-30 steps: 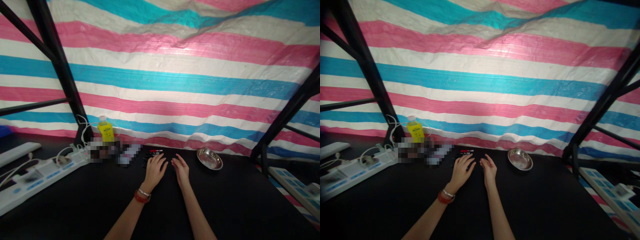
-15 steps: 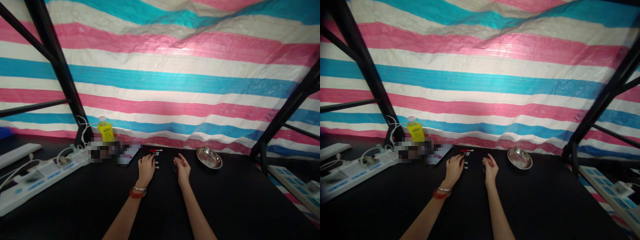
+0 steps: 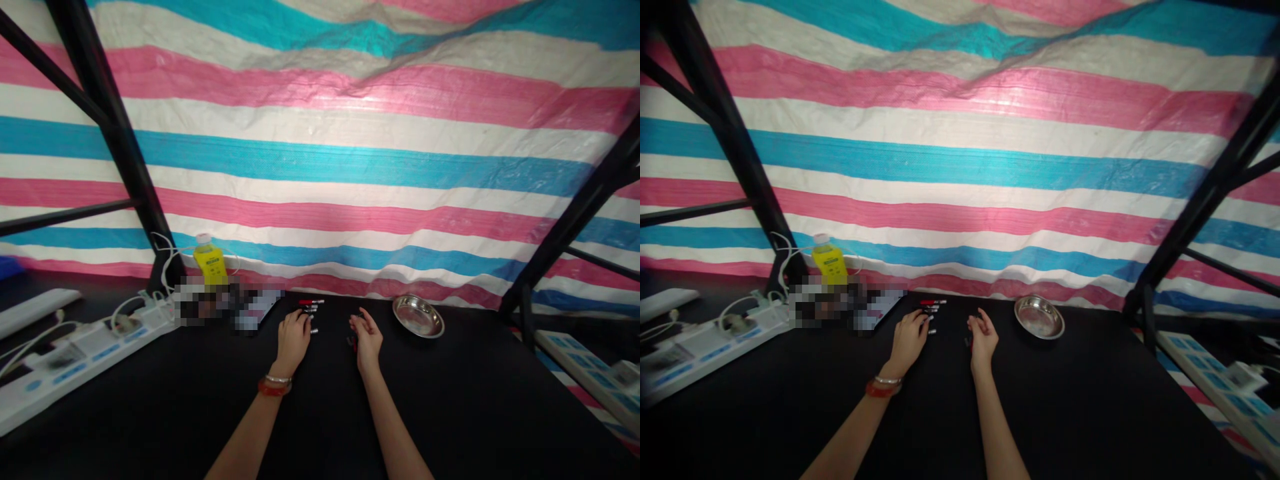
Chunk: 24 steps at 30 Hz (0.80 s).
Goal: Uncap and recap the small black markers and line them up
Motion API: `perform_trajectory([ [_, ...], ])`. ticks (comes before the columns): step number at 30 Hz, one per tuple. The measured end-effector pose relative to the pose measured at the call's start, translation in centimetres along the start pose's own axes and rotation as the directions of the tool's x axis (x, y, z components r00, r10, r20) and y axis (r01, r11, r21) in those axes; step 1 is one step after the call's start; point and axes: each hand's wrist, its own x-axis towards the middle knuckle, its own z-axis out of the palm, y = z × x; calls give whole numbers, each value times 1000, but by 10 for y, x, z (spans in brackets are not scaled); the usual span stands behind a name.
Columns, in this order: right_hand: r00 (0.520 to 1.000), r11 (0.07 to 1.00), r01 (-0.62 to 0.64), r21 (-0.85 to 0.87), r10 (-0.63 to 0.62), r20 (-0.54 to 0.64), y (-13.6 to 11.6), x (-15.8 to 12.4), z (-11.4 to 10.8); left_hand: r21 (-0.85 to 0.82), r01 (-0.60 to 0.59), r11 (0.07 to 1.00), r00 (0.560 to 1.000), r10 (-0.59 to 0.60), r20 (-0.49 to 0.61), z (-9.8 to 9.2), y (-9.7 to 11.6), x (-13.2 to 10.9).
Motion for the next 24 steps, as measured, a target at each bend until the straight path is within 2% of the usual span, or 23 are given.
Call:
perform_trajectory([
  [11,1000,1000,8,5,-8,0,2,1,-1,-67,-19,998,999,17,-40,2,-1,0],
  [24,999,999,24,-24,-24,-28,0,0,-1,-105,-39,994,999,42,30,-5,5,-1],
])
